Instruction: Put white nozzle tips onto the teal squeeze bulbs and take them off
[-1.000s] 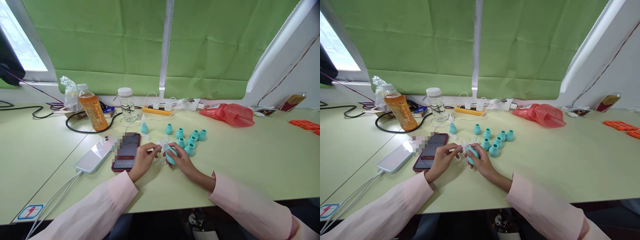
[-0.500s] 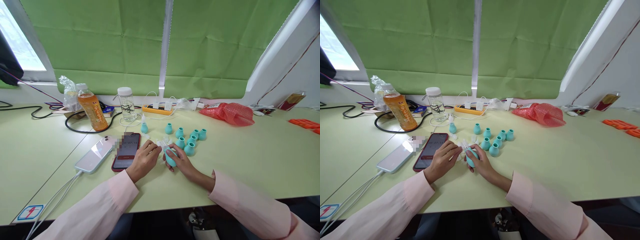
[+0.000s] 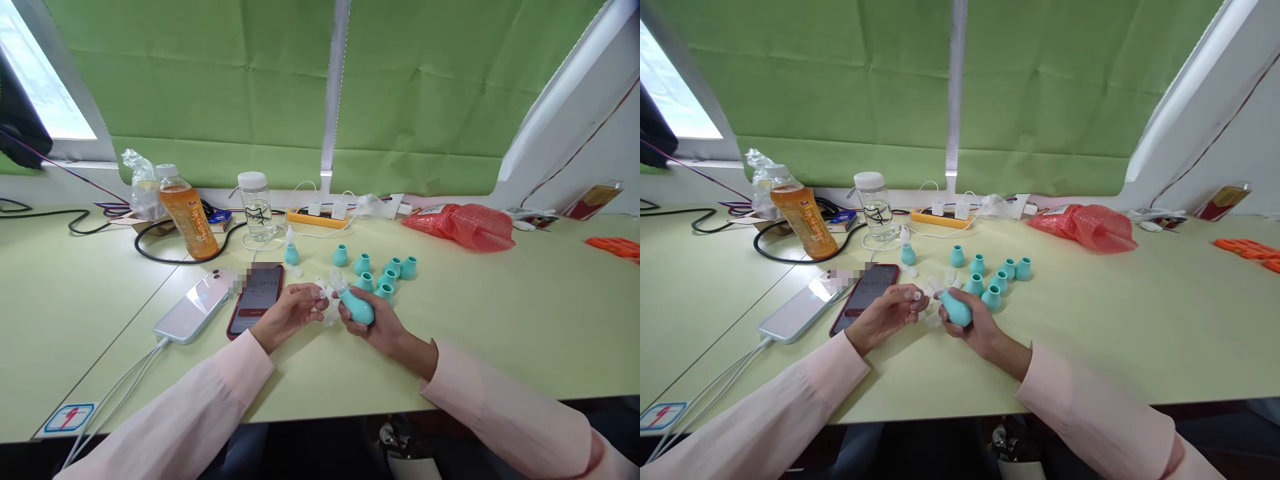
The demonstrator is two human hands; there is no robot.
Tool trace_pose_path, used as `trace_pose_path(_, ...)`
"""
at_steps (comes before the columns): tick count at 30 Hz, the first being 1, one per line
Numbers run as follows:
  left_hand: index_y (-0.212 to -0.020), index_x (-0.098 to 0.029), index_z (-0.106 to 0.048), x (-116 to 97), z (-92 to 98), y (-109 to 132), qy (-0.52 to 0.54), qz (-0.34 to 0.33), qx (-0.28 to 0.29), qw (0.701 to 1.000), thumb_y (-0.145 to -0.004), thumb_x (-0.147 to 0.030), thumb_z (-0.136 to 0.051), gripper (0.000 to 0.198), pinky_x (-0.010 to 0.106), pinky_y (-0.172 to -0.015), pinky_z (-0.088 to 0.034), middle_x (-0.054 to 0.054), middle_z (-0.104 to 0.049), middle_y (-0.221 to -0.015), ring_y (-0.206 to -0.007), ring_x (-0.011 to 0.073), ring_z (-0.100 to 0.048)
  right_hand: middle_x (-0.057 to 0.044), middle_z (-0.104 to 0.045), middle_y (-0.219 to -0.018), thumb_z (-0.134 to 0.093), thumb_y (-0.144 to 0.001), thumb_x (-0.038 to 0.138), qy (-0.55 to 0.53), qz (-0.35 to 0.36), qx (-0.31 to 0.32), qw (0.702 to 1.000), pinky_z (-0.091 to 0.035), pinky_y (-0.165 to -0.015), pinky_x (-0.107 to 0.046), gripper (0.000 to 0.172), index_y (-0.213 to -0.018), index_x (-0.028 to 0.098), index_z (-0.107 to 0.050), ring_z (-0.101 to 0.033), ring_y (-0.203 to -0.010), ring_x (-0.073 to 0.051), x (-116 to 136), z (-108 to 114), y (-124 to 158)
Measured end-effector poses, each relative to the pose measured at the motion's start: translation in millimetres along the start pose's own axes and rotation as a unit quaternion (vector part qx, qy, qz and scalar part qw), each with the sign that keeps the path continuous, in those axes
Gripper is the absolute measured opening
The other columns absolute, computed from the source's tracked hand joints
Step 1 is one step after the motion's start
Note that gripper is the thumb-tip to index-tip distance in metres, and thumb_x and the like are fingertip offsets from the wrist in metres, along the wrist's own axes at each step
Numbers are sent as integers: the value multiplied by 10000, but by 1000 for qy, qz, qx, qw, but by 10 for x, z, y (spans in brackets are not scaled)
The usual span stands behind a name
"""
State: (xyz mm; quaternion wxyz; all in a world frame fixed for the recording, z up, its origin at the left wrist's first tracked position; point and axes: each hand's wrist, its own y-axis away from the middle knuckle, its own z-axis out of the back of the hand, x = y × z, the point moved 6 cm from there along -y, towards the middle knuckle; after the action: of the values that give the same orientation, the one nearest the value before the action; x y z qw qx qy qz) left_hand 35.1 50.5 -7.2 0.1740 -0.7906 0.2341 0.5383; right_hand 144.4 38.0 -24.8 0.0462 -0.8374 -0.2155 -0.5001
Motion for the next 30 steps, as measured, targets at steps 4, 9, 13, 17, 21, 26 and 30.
trace_pose_path(4, -707, -125, -584, -133, 8, 38, -366, -145, -70, 917, -737, -245, -507, 145, 259, -569, -448, 45, -560, -680, -662, 140, -509, 19, -496, -523, -483, -747, 335, -6, 26, -3, 1000, -169, -354, -179, 189, -760, 147, -479, -333, -335, -31, 51, -5, 44)
trace_pose_path(9, -674, -140, -597, 5, -80, 25, -734, -259, -99, 620, -773, -120, -422, 202, 275, -530, -429, 70, -606, -642, -784, 215, -516, 23, -516, -539, -543, -724, 307, 63, 83, -13, 994, -178, -358, -181, 219, -661, 176, -380, -352, -351, -41, 68, -28, 94)
trace_pose_path(13, -770, -147, -581, -47, -84, 79, -724, -312, -123, 602, -779, -94, -398, 191, 249, -557, -434, 54, -625, -704, -801, 186, -514, 17, -520, -579, -550, -719, 355, 160, 97, -34, 982, -206, -354, -186, 235, -683, 161, -423, -362, -352, -37, 47, -24, 73)
trace_pose_path(17, -877, -125, -525, -273, -113, 228, -625, -335, -168, 685, -815, -141, -301, 233, 261, -643, -418, 63, -587, -742, -725, 149, -505, 20, -509, -589, -560, -700, 385, 256, 111, -42, 959, -270, -366, -190, 247, -719, 158, -464, -366, -387, -45, 27, -60, 84)
trace_pose_path(21, -650, -144, -492, -278, -172, 222, -600, -251, -130, 748, -809, -257, -290, 280, 242, -519, -325, 4, -455, -547, -521, 113, -411, 27, -489, -629, -601, -668, 347, 354, 157, -39, 921, -350, -461, -197, 212, -747, 171, -513, -413, -513, -73, 34, -132, 155)
trace_pose_path(26, -425, -167, -278, -40, -140, 109, -420, -66, -57, 903, -794, -367, -321, 421, 222, -416, -182, -52, -247, -405, -396, 57, -220, 30, -487, -599, -625, -648, 328, 346, 133, 10, 929, -332, -423, -184, 203, -716, 162, -531, -392, -473, -58, 6, -184, 180)
trace_pose_path(30, -416, -185, -227, 99, -168, 78, -193, 39, 14, 980, -768, -384, -337, 419, 213, -382, -168, -72, -205, -361, -348, 45, -175, 12, -530, -543, -610, -666, 338, 261, 71, 113, 956, -286, -345, -175, 222, -667, 135, -520, -371, -376, -39, -19, -250, 186)
